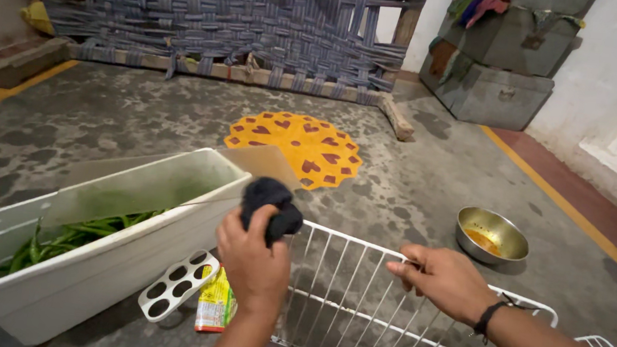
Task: The person wipes a white metal dish rack with a dark cloth, cleaning the frame and grid sections. The person then places the cleaned rack onto a red metal stand.
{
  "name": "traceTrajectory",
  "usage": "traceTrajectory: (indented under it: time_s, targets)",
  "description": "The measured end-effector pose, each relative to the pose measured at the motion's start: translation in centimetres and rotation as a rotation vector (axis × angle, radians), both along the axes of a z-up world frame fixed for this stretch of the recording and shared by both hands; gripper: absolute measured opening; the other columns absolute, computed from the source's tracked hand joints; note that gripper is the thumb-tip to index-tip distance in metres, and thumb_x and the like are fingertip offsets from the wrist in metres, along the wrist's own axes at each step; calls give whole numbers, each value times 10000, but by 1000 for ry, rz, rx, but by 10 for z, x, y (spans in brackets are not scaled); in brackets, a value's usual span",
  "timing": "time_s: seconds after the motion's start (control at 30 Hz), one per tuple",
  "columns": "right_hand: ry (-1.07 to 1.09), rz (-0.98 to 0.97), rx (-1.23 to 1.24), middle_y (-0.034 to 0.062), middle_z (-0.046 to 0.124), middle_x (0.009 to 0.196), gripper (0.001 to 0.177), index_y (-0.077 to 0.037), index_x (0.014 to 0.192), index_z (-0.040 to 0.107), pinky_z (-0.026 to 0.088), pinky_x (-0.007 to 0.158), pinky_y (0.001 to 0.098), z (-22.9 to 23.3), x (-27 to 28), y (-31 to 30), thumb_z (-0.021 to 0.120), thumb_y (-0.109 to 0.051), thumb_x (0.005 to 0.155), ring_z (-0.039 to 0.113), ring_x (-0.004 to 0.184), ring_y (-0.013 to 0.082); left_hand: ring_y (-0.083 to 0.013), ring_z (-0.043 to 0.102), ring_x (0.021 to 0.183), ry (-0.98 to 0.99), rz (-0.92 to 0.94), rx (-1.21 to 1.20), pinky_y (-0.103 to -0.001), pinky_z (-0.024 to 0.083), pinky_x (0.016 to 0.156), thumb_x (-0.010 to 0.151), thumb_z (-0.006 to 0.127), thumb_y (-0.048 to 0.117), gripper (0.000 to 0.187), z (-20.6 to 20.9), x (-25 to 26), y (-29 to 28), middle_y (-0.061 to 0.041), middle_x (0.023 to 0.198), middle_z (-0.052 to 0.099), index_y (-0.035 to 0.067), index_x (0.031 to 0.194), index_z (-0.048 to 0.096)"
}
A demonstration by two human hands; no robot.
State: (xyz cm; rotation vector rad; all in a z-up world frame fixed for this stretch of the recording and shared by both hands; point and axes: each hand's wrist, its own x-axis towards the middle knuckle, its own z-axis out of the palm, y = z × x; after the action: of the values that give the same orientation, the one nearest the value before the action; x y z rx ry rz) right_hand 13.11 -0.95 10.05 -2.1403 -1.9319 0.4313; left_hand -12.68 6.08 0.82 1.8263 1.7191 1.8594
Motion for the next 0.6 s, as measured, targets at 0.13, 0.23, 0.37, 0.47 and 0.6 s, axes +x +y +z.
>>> traceTrajectory:
  time_s: [0.13, 0.23, 0.37, 0.47, 0.6]
  targets:
    - [-116, -10, 25, 70, 561, 569, 558, -66, 690, 497, 452, 592, 400, -6, -1, 3, 785, -537, 774, 557, 560, 245, -480, 482, 1156, -58, 81, 1, -571, 401, 982, 724, 730, 144, 461, -35, 21, -4, -262, 1238, 510, 118, 1172, 626]
    - [-115, -20, 37, 67, 537, 539, 564, -75, 661, 473, 440, 575, 408, -9, 2, 6, 805, -520, 762, 542, 534, 247, -474, 490, 1153, -50, 120, -157, -563, 415, 965, 688, 749, 164, 477, -58, 24, -19, -247, 1215, 522, 107, 1141, 611]
    - [-112, -18, 45, 88, 512, 542, 580, -69, 671, 448, 438, 569, 407, -11, 9, 12, 796, -519, 784, 506, 533, 260, -451, 500, 1140, -34, 24, -242, -548, 426, 950, 676, 741, 138, 496, -61, 17, -25, -220, 1184, 531, 128, 1154, 611]
    - [-120, 26, 76, 58, 532, 528, 550, -83, 659, 461, 433, 558, 407, -12, 9, 14, 796, -504, 774, 526, 515, 230, -455, 502, 1135, -135, 2, -117, -553, 421, 957, 688, 711, 118, 511, -42, 27, -9, -229, 1170, 525, 122, 1190, 612]
    - [-105, -36, 26, 64, 526, 522, 535, -93, 663, 468, 444, 563, 395, -13, 6, 12, 804, -496, 767, 521, 512, 237, -476, 491, 1126, -183, 27, -55, -559, 413, 962, 726, 703, 145, 489, -40, 52, -3, -244, 1150, 507, 119, 1204, 606]
